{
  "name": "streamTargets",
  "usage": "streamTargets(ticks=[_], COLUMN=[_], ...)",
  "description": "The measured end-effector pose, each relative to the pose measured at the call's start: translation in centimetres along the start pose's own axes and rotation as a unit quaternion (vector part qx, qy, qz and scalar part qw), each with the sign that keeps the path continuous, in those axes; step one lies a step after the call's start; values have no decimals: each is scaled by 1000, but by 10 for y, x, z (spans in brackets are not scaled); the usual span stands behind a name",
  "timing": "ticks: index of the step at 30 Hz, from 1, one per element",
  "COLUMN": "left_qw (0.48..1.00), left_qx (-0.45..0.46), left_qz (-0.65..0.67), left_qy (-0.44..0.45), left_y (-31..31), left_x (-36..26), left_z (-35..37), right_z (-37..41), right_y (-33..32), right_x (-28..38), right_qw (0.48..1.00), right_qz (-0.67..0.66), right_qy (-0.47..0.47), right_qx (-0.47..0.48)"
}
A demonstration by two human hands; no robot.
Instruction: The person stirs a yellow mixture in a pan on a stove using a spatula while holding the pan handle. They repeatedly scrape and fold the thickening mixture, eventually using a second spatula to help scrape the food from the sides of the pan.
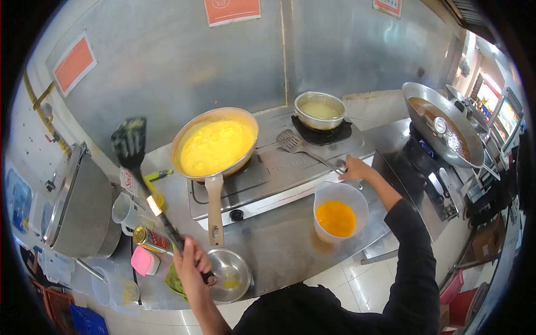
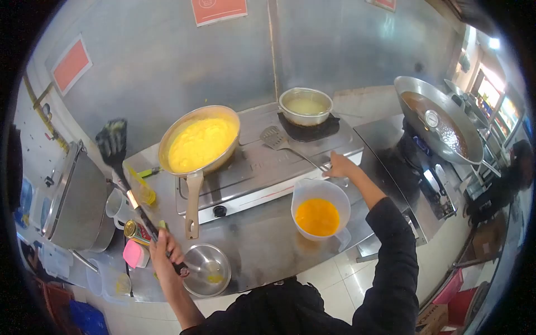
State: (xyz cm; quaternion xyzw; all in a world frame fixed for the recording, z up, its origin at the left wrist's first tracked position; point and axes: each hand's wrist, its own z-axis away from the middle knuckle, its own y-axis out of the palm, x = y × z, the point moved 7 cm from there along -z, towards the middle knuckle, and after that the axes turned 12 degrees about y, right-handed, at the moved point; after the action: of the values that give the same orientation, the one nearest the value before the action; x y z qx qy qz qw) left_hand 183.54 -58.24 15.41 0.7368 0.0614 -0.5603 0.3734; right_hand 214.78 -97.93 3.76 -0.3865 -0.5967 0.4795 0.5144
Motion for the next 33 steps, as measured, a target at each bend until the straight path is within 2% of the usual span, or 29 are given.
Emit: streamTargets(ticks=[1,2,3,5,7,9,10,11,13,15,18,20,21,23,24,26,27,29,33], left_qw=[998,994,993,976,978,972,964,965,983,987,994,994,993,991,992,994,994,992,991], left_qx=[-21,-45,-54,-87,-74,-64,-58,-66,-69,-65,-17,-12,-1,1,11,35,32,44,73], left_qz=[-47,-95,-97,-197,-193,-227,-255,-251,-156,-141,-103,-110,-118,-132,-129,-107,-106,-122,-110], left_qy=[21,40,41,13,15,6,45,48,63,48,27,21,12,16,8,-4,-1,7,-30], left_y=[-16,-30,-39,-62,-71,-66,-67,-66,-57,-56,-48,-38,-31,-26,-23,-21,-22,-19,-12], left_x=[-2,-2,2,19,33,43,46,51,58,62,65,57,55,51,51,55,53,50,49], left_z=[-3,-6,-8,-13,-17,-20,-23,-25,-30,-35,-37,-36,-35,-33,-33,-34,-34,-35,-32], right_z=[1,3,5,11,18,18,19,21,47,66,91,101,99,105,104,92,88,75,50], right_y=[4,9,10,-8,-16,-28,-35,-42,-76,-109,-149,-176,-177,-192,-191,-176,-175,-161,-146], right_x=[3,4,8,21,32,34,35,41,67,83,130,178,196,255,276,308,323,345,379], right_qw=[1000,998,990,988,949,945,919,885,895,915,937,956,956,941,940,968,968,950,934], right_qz=[0,-57,-112,-117,-173,-213,-294,-371,-358,-335,-299,-223,-221,-72,-72,58,59,181,239], right_qy=[-7,10,28,34,76,45,50,54,51,70,23,-170,-172,-325,-328,-242,-246,-255,-264], right_qx=[2,41,81,91,253,243,259,274,259,214,177,85,86,-57,-56,-9,-10,12,29])
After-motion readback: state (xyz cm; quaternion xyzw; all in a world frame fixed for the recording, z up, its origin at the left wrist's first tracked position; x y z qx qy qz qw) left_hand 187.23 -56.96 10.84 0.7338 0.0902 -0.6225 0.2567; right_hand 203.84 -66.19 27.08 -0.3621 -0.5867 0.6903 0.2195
